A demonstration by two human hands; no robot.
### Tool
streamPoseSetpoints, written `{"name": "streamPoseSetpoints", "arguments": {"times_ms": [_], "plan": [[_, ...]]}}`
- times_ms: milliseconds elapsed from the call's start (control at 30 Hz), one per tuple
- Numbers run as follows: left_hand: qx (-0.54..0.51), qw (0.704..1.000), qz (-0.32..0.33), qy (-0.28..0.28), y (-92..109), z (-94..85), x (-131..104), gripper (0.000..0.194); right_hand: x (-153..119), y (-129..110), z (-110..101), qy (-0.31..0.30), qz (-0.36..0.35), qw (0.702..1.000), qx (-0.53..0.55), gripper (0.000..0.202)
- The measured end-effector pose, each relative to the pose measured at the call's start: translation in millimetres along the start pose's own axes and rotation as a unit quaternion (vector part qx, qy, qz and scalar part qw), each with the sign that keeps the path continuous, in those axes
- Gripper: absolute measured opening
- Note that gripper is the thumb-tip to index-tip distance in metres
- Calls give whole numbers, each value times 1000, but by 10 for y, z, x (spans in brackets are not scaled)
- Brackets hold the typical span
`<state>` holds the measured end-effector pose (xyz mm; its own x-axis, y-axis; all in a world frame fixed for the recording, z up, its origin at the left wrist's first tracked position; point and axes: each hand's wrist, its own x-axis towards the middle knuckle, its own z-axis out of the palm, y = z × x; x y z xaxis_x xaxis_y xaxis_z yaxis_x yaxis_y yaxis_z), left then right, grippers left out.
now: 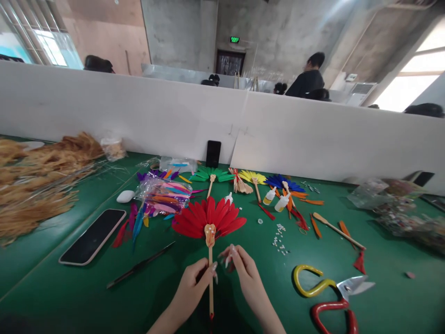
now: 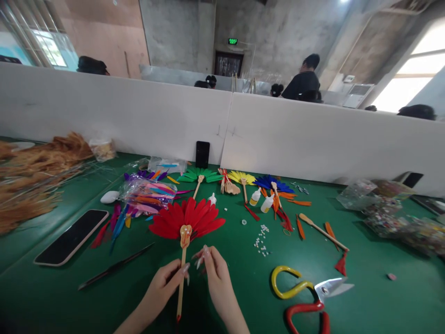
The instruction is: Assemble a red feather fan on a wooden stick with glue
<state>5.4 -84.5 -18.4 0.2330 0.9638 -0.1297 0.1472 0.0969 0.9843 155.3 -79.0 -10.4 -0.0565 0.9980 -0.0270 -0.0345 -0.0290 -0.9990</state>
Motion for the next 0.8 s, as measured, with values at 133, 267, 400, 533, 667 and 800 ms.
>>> {"name": "streamPoseSetpoints", "arguments": {"times_ms": [133, 267, 400, 533, 667, 800], "plan": [[-32, 999, 18, -36, 4, -7, -1, 32, -28, -91, 73, -52, 14, 997, 54, 35], [-13, 999, 21, -38, -27, 7, -16, 35, -47, -133, 165, -92, 35, 990, 100, 33], [9, 999, 18, -43, -12, 40, -12, 38, -32, -90, 223, -64, 46, 995, 68, 34], [40, 997, 39, -50, 43, 29, 0, 33, 8, -106, 236, -61, 19, 997, 49, 38], [96, 992, 53, -60, 88, -137, 6, 25, 47, -172, 213, -45, -17, 999, 13, 39], [114, 990, 61, 51, 250, -408, 5, 38, 50, -203, 200, -30, -49, 998, 0, 38]]}}
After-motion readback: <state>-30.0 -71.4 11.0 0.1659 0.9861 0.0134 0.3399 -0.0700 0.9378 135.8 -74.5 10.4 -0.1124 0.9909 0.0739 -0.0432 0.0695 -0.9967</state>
